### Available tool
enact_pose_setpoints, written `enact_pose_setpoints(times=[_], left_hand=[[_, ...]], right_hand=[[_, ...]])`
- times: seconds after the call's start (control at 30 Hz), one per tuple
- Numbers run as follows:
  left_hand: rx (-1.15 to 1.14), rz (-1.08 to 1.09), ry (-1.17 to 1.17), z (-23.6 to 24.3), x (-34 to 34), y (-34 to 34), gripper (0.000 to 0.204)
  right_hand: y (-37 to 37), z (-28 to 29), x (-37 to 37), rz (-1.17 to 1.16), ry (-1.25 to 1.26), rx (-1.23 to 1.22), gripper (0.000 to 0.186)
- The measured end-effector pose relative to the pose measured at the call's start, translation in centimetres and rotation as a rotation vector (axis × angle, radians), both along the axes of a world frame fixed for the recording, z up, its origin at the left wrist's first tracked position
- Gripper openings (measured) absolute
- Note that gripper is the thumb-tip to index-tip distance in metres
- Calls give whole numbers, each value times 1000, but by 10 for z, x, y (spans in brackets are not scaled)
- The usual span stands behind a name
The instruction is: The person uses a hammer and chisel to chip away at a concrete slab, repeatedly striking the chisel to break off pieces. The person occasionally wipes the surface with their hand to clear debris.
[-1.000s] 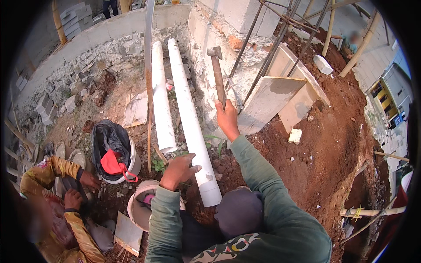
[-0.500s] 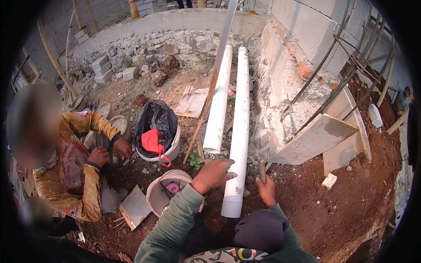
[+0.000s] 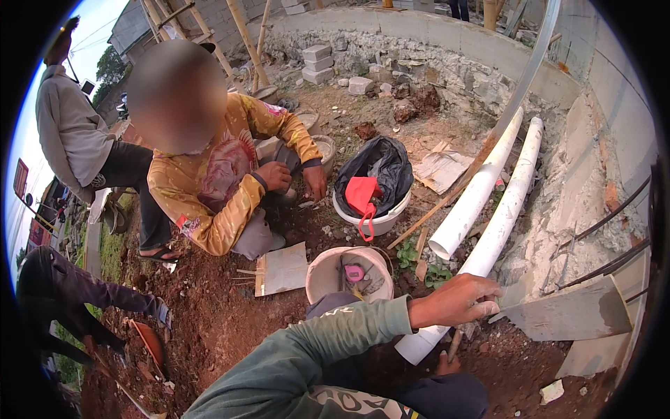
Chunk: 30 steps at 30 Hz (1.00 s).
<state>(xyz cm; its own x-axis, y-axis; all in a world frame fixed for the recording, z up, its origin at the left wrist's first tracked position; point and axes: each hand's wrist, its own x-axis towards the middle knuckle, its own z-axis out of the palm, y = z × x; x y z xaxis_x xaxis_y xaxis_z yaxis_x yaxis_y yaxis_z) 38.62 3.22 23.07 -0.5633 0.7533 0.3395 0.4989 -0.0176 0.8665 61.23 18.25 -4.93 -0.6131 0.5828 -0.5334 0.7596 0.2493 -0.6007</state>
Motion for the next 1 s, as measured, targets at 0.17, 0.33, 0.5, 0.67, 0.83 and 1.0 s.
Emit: enact_pose_setpoints(times=[0.17,0.33,0.5,0.67,0.83,1.0], left_hand=[[-117,-161,-60,-18,21,11,31],[-165,-318,-65,-33,34,14,24],[-184,-419,41,-43,46,13,33],[-279,-499,-128,-48,58,14,38],[-18,-591,-473,-27,84,24,46],[-288,-107,161,47,114,3,59]], right_hand=[[6,-11,8,55,13,111,44],[20,2,37,139,-51,318,41],[36,51,27,255,4,443,37],[41,127,-22,369,224,381,33],[46,252,-69,305,456,-312,37],[28,399,-98,266,414,-301,49]])
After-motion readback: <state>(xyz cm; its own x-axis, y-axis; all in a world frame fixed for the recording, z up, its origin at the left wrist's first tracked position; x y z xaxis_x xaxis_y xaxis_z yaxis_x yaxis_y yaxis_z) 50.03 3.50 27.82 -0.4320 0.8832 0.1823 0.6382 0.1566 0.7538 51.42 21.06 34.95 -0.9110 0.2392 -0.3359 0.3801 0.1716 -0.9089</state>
